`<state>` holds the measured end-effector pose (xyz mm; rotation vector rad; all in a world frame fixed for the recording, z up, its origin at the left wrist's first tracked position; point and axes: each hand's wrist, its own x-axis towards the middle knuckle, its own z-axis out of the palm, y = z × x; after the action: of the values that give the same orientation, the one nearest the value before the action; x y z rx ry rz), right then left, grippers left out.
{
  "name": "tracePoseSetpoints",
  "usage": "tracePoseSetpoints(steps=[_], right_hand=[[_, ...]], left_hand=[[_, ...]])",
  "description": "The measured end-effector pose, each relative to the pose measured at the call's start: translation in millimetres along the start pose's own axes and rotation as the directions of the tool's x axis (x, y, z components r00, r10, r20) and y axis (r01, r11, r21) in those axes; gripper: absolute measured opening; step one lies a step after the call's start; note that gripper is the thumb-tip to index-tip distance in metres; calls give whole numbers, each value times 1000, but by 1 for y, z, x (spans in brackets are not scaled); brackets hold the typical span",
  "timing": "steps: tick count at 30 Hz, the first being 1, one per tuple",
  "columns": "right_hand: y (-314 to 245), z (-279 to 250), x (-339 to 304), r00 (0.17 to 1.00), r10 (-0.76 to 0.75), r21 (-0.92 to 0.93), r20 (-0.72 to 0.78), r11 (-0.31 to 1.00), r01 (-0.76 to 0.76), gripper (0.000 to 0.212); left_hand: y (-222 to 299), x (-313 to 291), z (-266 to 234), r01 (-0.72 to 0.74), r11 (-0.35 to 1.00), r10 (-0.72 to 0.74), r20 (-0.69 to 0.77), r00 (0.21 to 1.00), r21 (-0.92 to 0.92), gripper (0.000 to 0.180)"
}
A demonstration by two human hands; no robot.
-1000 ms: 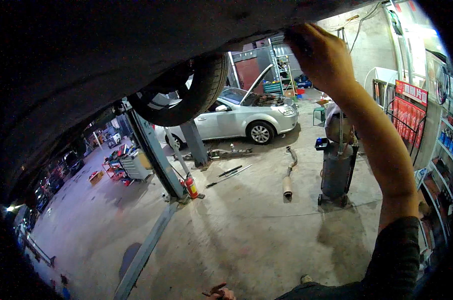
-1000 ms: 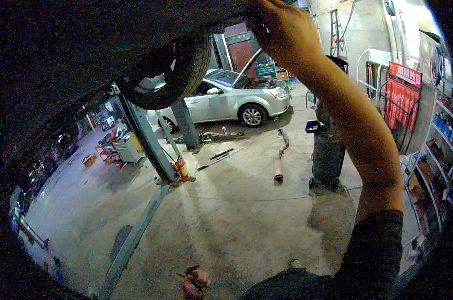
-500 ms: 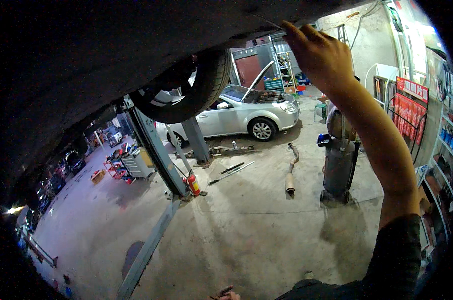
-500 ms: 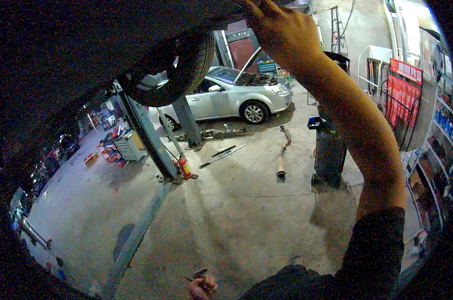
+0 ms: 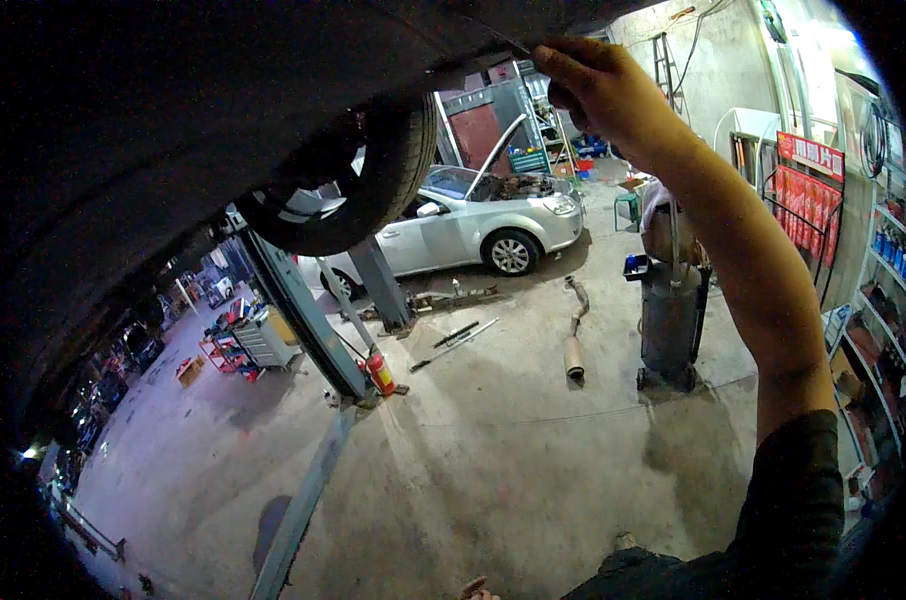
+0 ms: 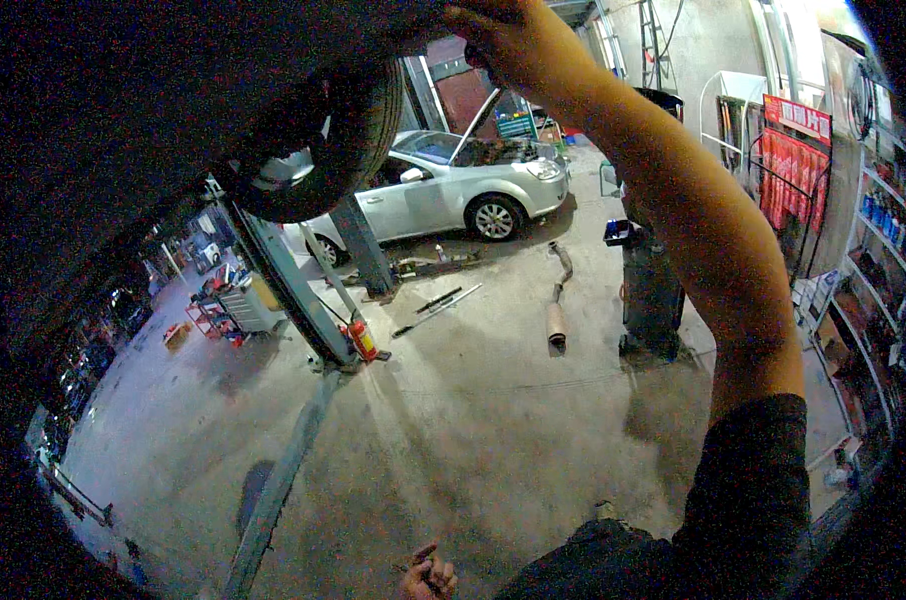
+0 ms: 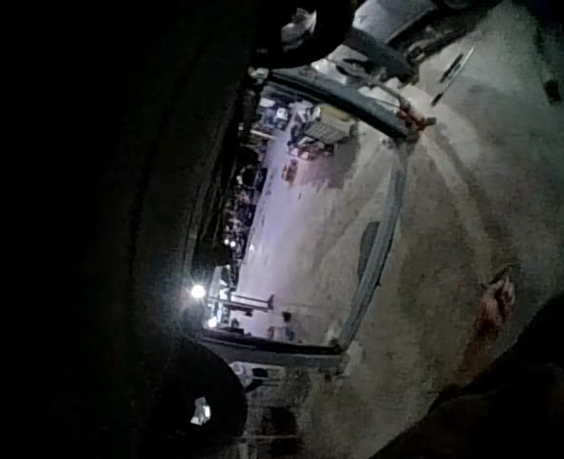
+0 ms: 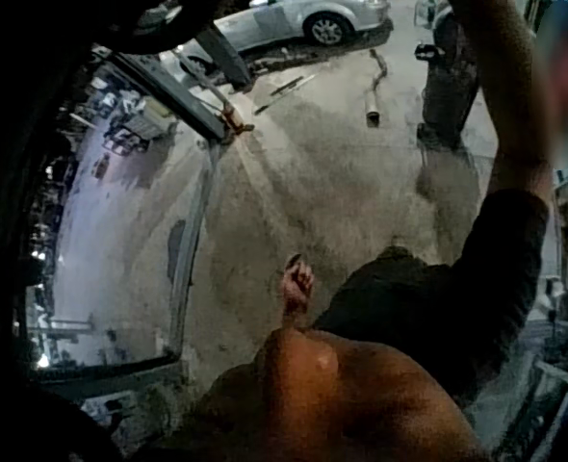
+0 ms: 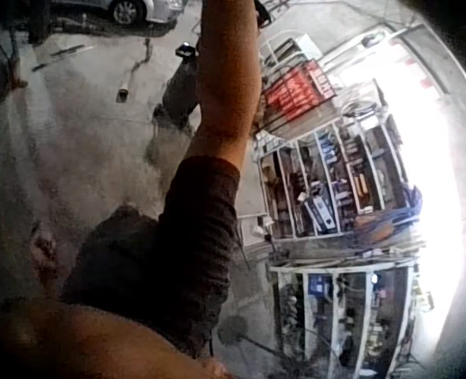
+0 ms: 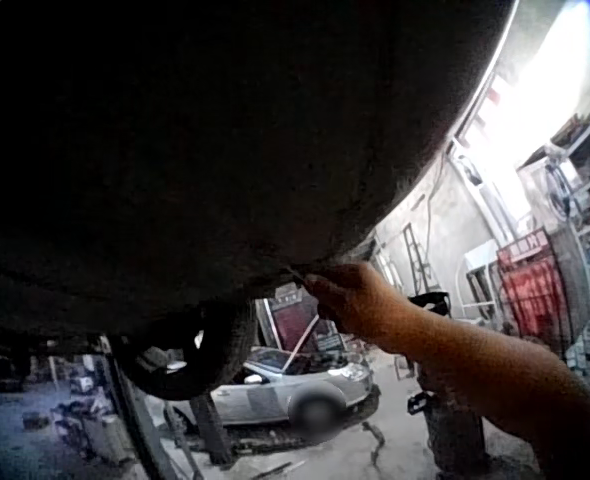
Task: The person works under a raised vehicle, using a screwdriver to remove fasteners from the undercarriage panel. They repeatedly insert the tool, turn it, and remove fasteners, then set them aside while continuing to work along the panel edge.
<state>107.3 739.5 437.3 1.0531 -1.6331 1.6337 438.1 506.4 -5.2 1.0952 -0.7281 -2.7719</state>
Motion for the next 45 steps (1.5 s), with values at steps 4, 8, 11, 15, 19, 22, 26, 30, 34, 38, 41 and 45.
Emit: tracePoseSetpoints(steps=[4, 8, 11, 15, 19, 22, 26, 30, 34, 38, 41, 45], right_hand=[[6, -5, -9, 998, -55, -412, 14, 910, 55, 28], [84, -1, -69, 969, -241, -276, -54, 936, 217, 27], [121, 35, -162, 972, 81, 145, 221, 983, -115, 21], [191, 80, -270, 710, 329, 127, 622, 853, -507, 16], [249, 101, -319, 580, 279, 73, 765, 858, -508, 38], [280, 105, -337, 620, 307, 56, 722, 867, -495, 26], [315, 95, -335, 441, 279, -126, 853, 930, -345, 20], [362, 77, -329, 408, 232, -49, 883, 910, -412, 29], [380, 85, -322, 468, 229, 18, 853, 885, -465, 28], [393, 101, -318, 480, 230, 81, 846, 836, -543, 29], [385, 108, -297, 485, 277, 131, 829, 747, -652, 29], [383, 132, -288, 619, 162, 297, 769, 767, -570, 30]], left_hand=[[-24, 86, -48, -29, 984, 76, 267, 961, -175, 16], [-8, 117, 11, 29, 946, 136, 477, 868, -322, 24], [-7, 107, 71, -96, 911, 248, 349, 904, -401, 39], [-1, 121, 125, -197, 893, 339, 318, 885, -404, 55], [-2, 155, 157, -182, 914, 332, 411, 849, -363, 60], [-28, 182, 166, -250, 935, 314, 254, 915, -253, 58], [-46, 209, 182, -267, 948, 282, 66, 957, -173, 46], [-69, 246, 186, -212, 951, 211, -26, 977, -224, 34], [-71, 281, 142, -187, 971, 194, 33, 980, -149, 28], [-60, 292, 126, -219, 976, 220, -13, 976, 15, 26], [-37, 285, 141, -209, 978, 209, 10, 978, -11, 26], [-4, 301, 133, -233, 966, 242, 77, 967, -110, 26]])
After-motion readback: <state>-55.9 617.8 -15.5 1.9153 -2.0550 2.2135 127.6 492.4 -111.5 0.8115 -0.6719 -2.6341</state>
